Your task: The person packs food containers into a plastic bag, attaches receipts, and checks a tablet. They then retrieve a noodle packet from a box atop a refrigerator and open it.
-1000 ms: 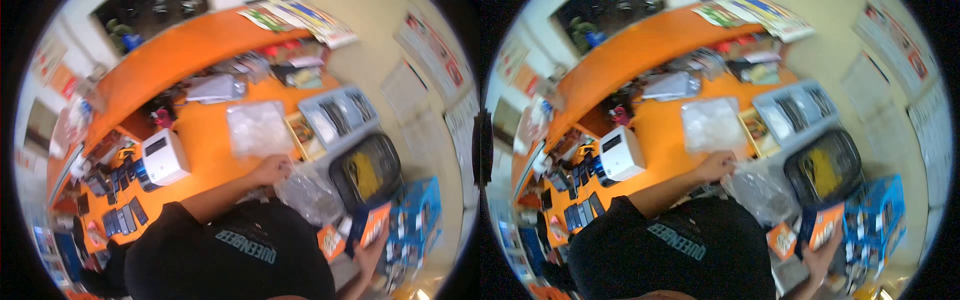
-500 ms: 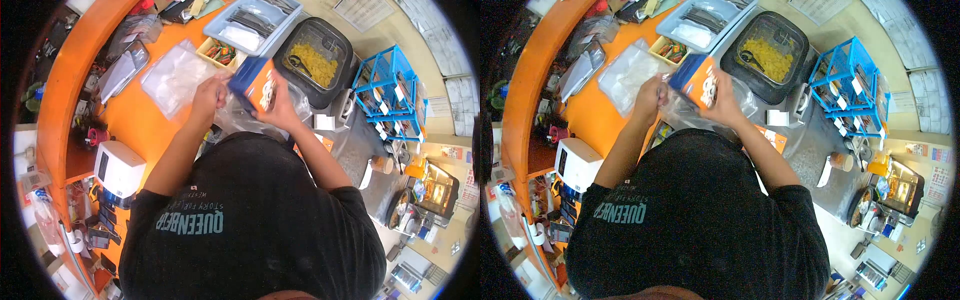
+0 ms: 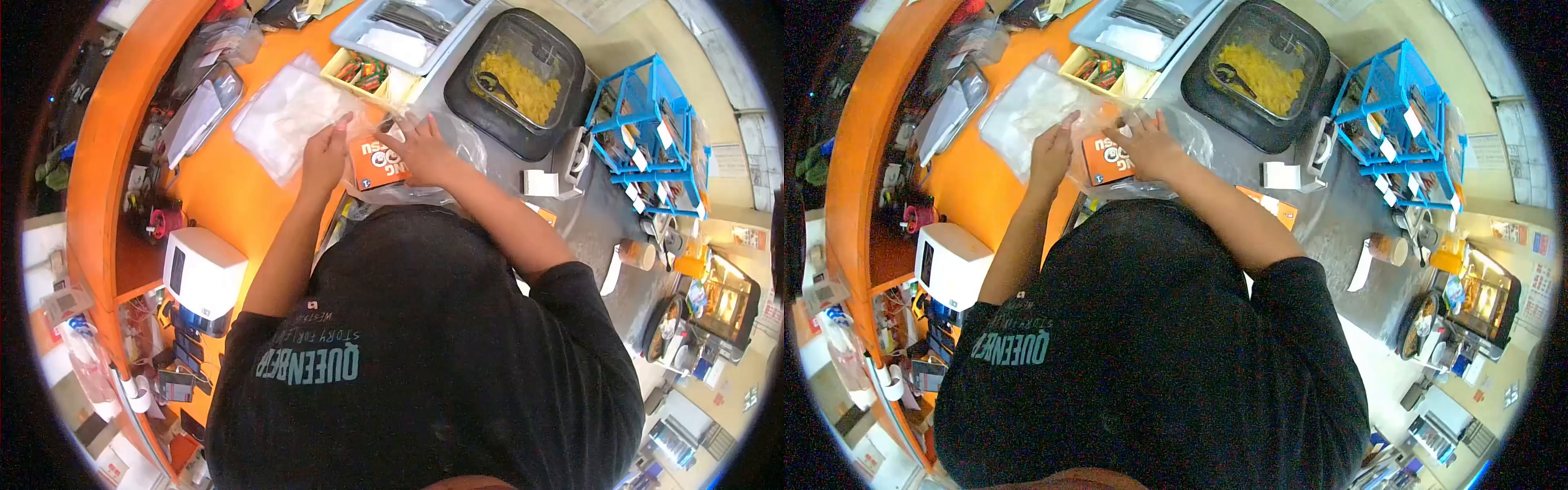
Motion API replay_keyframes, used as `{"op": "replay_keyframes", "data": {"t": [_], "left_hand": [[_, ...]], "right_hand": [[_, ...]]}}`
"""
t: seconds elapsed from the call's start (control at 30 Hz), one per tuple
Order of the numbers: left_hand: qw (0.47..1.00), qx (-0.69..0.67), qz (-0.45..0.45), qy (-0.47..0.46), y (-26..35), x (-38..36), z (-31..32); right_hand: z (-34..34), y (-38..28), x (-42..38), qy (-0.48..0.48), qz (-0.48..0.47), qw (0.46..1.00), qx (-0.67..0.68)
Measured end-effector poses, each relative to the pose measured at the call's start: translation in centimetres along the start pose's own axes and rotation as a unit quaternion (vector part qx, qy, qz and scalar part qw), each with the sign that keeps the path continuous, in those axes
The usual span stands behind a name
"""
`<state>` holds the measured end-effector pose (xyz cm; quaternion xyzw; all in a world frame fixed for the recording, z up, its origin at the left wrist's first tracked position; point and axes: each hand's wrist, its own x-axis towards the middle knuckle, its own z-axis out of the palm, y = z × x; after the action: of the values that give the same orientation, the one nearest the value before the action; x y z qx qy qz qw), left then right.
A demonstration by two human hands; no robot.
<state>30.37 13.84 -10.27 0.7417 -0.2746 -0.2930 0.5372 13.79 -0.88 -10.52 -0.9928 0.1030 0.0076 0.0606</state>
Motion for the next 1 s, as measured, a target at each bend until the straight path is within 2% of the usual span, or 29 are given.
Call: {"op": "replay_keyframes", "data": {"t": [0.07,0.13,0.2,0.23,0.27,0.3,0.33,0.37,0.47,0.57,0.6,0.7,0.8,0.83,0.87,0.97,1.0], "left_hand": [[1.000,-0.008,-0.003,0.020,-0.1,0.2,-0.8],[0.999,-0.047,-0.017,0.015,0.3,-0.4,-1.9],[0.993,-0.108,-0.051,0.003,1.0,-0.8,-2.9],[0.988,-0.138,-0.067,-0.007,1.4,-0.9,-3.0],[0.980,-0.179,-0.084,-0.016,2.0,-1.1,-3.2],[0.970,-0.219,-0.099,-0.020,2.5,-1.2,-3.1],[0.966,-0.237,-0.104,-0.024,2.8,-1.5,-2.8],[0.961,-0.253,-0.108,-0.024,3.1,-1.7,-2.8],[0.958,-0.264,-0.110,-0.034,3.3,-1.7,-2.6],[0.957,-0.268,-0.102,-0.041,3.0,-1.7,-2.5],[0.957,-0.271,-0.097,-0.041,3.0,-1.7,-2.5],[0.956,-0.274,-0.103,-0.032,3.9,-2.0,-2.5],[0.952,-0.287,-0.105,-0.033,3.4,-2.0,-2.5],[0.951,-0.288,-0.107,-0.034,3.1,-2.0,-2.3],[0.949,-0.298,-0.098,-0.045,2.8,-2.0,-2.2],[0.945,-0.301,-0.125,-0.029,4.8,-2.8,-1.2],[0.940,-0.317,-0.104,-0.069,3.9,-2.8,-1.3]], "right_hand": [[-2.9,1.1,-1.1,0.043,-0.037,0.986,0.155],[-7.1,2.6,-4.2,0.114,-0.061,0.946,0.297],[-8.2,6.1,-8.9,0.140,0.016,0.909,0.393],[-8.6,7.8,-11.4,0.166,0.084,0.892,0.413],[-9.0,9.1,-14.0,0.144,0.133,0.910,0.366],[-7.2,11.0,-17.0,0.049,0.182,0.932,0.308],[-4.9,11.5,-19.9,-0.041,0.207,0.960,0.183],[-2.5,11.2,-22.4,-0.132,0.224,0.964,0.057],[2.9,10.1,-26.3,-0.170,0.211,0.962,0.041],[3.0,10.0,-26.1,-0.147,0.223,0.957,0.109],[1.1,9.4,-25.3,-0.165,0.245,0.946,0.136],[-1.0,10.8,-25.9,-0.064,0.267,0.917,0.291],[-7.6,10.0,-22.8,0.036,0.208,0.849,0.483],[-9.6,9.5,-20.7,0.069,0.156,0.822,0.544],[-11.7,8.2,-18.4,0.068,0.159,0.759,0.627],[-9.5,6.0,-13.1,0.021,0.195,0.575,0.794],[-8.3,4.4,-9.7,0.036,0.190,0.551,0.812]]}}
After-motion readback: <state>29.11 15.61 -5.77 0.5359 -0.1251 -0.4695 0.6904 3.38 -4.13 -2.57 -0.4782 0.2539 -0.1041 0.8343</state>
